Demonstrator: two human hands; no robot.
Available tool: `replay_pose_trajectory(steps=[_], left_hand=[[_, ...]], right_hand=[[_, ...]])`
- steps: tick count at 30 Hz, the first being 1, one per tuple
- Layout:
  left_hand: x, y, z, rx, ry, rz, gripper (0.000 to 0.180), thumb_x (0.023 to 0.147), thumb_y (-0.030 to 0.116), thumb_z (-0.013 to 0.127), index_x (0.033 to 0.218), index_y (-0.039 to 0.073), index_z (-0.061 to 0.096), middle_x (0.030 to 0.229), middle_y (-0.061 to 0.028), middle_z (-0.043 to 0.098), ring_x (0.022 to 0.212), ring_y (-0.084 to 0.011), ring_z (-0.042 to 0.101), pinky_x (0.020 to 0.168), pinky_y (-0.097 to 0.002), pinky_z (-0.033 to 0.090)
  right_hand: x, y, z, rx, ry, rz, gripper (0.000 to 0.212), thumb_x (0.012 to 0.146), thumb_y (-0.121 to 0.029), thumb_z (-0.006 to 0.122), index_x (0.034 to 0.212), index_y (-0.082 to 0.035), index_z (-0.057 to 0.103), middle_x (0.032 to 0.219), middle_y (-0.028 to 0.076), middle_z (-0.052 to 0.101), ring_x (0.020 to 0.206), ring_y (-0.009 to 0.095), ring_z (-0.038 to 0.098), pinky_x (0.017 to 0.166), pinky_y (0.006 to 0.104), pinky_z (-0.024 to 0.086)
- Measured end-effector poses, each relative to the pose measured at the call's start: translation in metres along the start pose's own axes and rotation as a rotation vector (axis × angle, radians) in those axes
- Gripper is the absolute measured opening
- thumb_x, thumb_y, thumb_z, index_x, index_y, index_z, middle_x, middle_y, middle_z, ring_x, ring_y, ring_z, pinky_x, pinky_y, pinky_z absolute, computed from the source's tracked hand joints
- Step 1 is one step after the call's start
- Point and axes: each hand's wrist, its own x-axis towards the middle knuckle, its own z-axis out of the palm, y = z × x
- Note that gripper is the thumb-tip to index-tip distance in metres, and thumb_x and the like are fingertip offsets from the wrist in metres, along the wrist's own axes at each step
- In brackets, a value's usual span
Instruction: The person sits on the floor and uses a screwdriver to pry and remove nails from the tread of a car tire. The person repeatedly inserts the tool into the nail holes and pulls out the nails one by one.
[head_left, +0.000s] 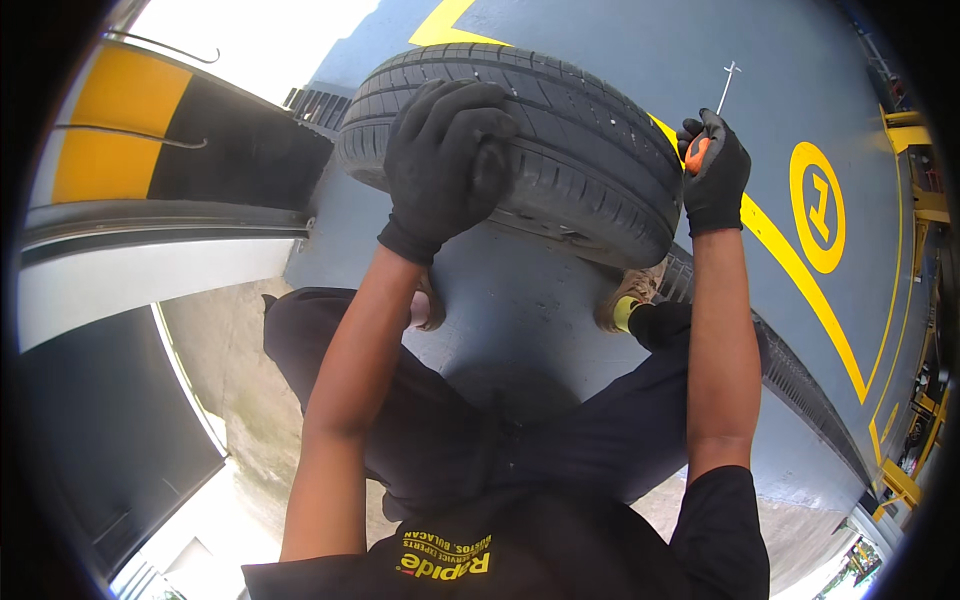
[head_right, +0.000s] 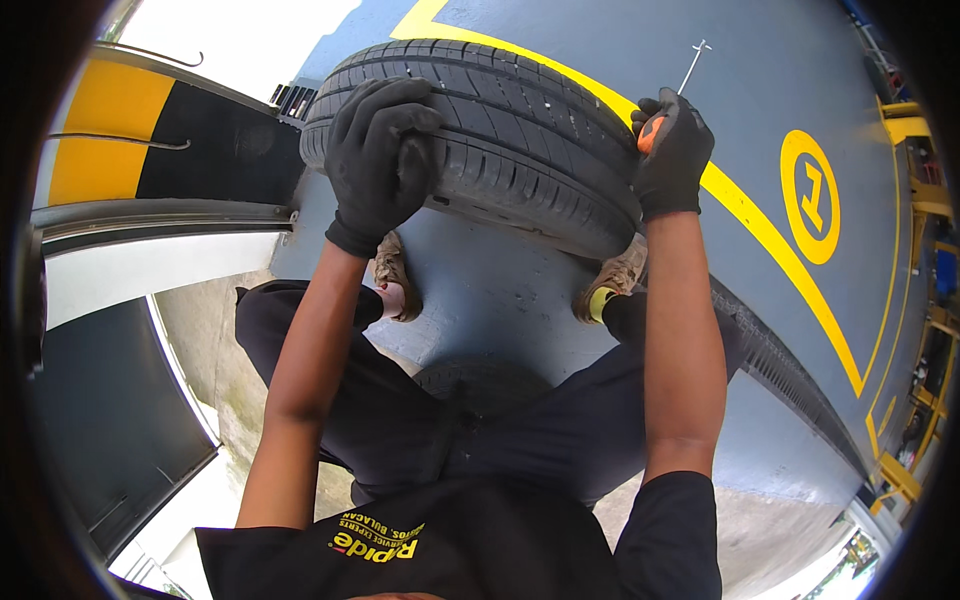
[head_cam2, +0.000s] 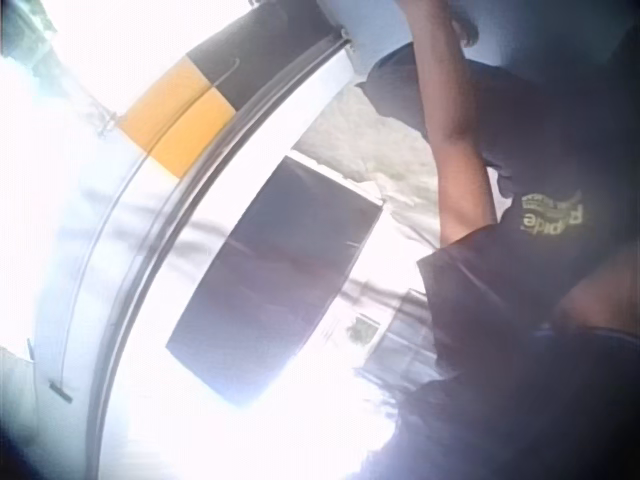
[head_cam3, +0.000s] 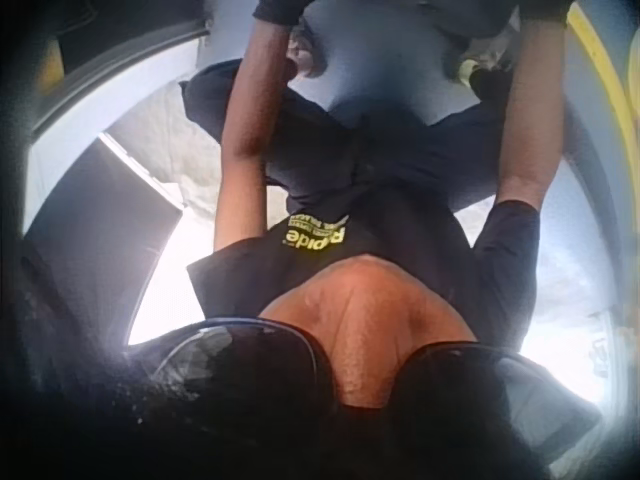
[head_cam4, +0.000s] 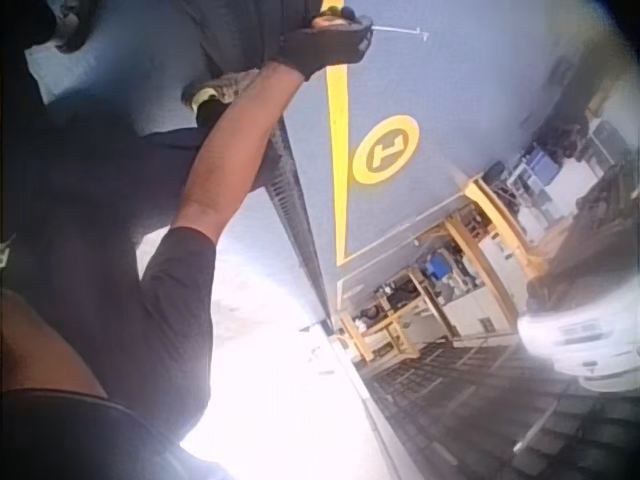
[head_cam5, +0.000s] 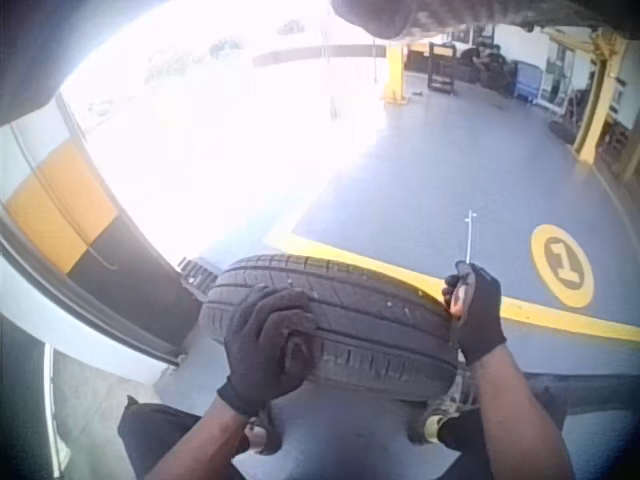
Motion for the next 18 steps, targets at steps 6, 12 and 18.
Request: replay_pose_trajectory(steps=[6,12,18], left_hand=[[-0.001,-0.023,-0.021,0.127,0.069,-0.16,0.008,0.087,0.01,0.059,0.091,0.012,0.065,0.098,-0.0057,0.067,0.092,-0.0269,0.06,0.082,-0.0414,0.045],[-0.012,-0.037,-0.034,0.148,0.086,-0.275,0.016,0.088,0.006,0.054,0.095,0.01,0.068,0.096,-0.0074,0.065,0.093,-0.028,0.058,0.087,-0.0406,0.044],[-0.018,-0.045,-0.036,0.117,0.149,-0.309,0.02,0.086,0.006,0.054,0.095,0.012,0.071,0.091,-0.0056,0.066,0.088,-0.027,0.056,0.085,-0.0399,0.043]], right_hand=[[-0.064,-0.034,0.032,-0.078,-0.27,0.088,0.021,0.1,-0.017,0.062,0.11,0.0,0.065,0.074,0.003,0.059,0.061,0.009,0.056,0.055,0.0243,0.044],[-0.155,-0.051,0.05,-0.261,-0.464,0.049,0.033,0.102,-0.01,0.058,0.132,0.002,0.06,0.094,0.004,0.063,0.069,0.004,0.054,0.06,0.0232,0.047],[-0.164,-0.046,0.048,-0.29,-0.6,0.148,0.043,0.101,-0.007,0.058,0.143,0.002,0.055,0.101,0.004,0.064,0.081,0.005,0.055,0.071,0.0235,0.049]])
